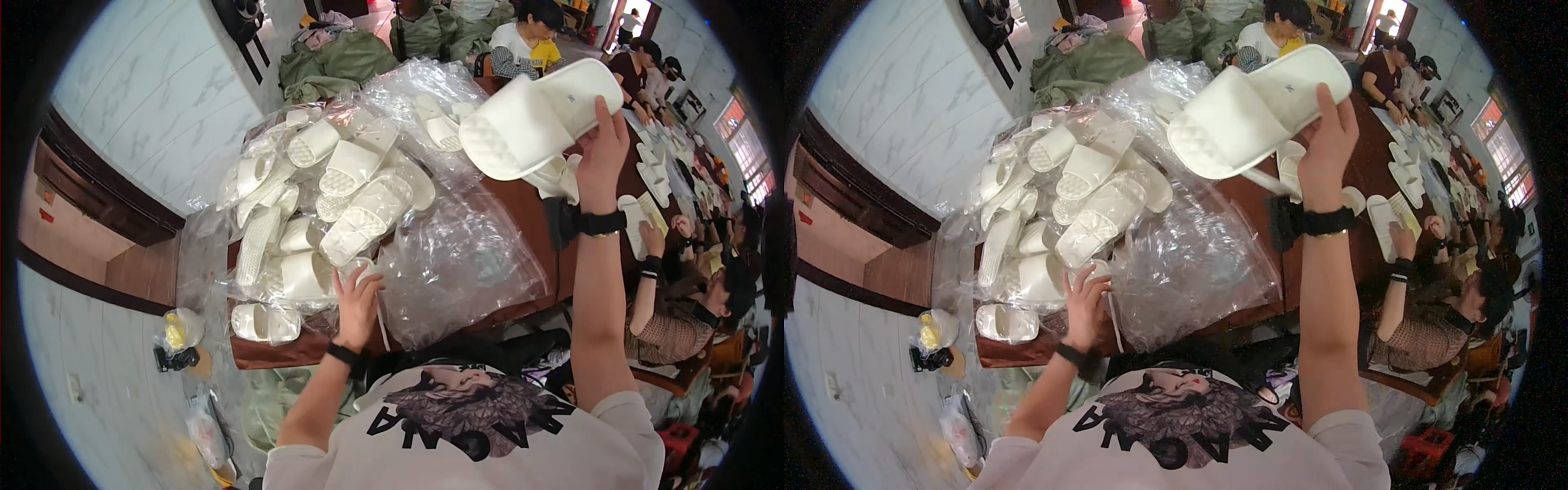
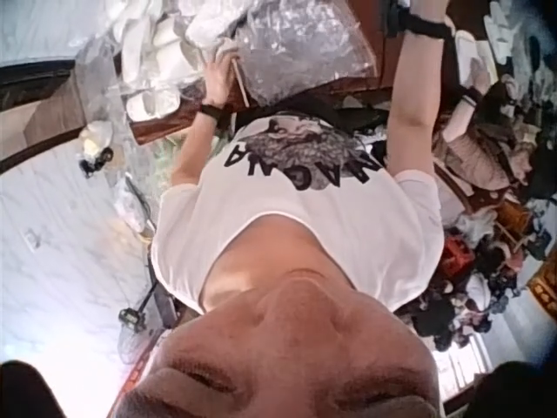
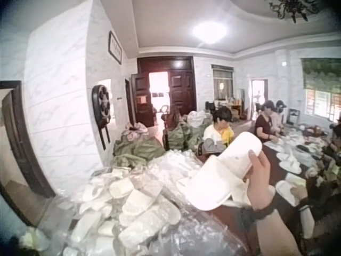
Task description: Taking slippers out of a large green sack and putting them into individual plastic bags for packaging.
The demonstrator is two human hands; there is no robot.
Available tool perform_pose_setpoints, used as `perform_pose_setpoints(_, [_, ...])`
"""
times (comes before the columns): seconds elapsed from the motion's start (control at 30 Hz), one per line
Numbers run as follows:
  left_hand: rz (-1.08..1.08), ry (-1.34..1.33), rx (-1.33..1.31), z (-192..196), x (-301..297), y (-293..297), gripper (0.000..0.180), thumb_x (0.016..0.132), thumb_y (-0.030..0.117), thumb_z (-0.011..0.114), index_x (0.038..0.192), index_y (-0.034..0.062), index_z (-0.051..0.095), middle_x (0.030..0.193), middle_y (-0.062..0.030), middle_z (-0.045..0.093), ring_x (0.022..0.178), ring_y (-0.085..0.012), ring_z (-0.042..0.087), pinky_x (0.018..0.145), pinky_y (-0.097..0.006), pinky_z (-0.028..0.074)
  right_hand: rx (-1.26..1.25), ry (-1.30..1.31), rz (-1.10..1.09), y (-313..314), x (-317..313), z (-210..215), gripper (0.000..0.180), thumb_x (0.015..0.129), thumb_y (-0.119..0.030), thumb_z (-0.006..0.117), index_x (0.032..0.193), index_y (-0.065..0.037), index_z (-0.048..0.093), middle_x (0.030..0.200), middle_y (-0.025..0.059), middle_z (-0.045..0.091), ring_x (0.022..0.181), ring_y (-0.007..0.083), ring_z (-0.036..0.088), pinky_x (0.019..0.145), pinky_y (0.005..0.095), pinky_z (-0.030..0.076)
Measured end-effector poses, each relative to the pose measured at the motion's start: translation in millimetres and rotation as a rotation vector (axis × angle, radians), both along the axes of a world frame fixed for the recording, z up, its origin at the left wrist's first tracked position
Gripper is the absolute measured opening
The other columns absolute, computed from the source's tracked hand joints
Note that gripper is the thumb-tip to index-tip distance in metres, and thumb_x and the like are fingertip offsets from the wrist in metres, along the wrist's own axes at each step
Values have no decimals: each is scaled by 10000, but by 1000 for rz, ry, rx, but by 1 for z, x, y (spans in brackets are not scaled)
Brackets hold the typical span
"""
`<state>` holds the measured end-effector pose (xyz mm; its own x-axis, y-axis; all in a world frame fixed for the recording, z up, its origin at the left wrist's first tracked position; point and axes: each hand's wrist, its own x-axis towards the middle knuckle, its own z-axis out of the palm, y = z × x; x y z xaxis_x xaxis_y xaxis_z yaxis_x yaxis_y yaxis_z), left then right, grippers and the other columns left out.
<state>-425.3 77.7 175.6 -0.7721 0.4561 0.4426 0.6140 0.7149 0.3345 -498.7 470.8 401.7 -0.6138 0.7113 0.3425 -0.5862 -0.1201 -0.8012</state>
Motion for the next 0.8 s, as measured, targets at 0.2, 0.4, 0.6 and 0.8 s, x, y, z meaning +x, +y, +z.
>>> perform_pose_setpoints(0.2, [408, -387, 632, -60, 33, -1, 386, 921, 233, 631, 1203, -9, 528, 1232, -248, 502, 1106, -341, 521, 981, -412, 403, -149, 100, 225, -31, 29, 3, 273, 963, -208, 578, 1171, -33, 562, 1096, 60, 649, 998, 162, 632, 871, 311, 499])
perform_pose_setpoints(0.4, [328, -1124, 1041, -86, 5, -2, 247, 944, 185, 595, 1058, -31, 555, 845, -92, 654, 634, -129, 633, 553, -242, 503, -137, -5, 397, -63, 31, -42, 252, 980, -219, 540, 1139, -25, 563, 1122, 64, 639, 1006, 144, 626, 899, 310, 496])
perform_pose_setpoints(0.6, [465, -469, 592, -101, 7, -7, 264, 874, 79, 632, 1104, -18, 546, 1038, -169, 597, 993, -312, 603, 844, -394, 488, 674, -681, 316, -45, 45, -228, 328, 925, -133, 584, 1230, -41, 506, 1060, 107, 651, 922, 177, 621, 806, 338, 500])
perform_pose_setpoints(0.8, [245, -168, 381, -11, 20, 22, 266, 837, 9, 618, 1099, 40, 580, 1112, -158, 571, 1098, -339, 526, 952, -413, 421, 402, -654, 106, -6, 76, -231, 175, 932, -102, 574, 1081, -25, 623, 903, 80, 663, 811, 130, 609, 724, 261, 490])
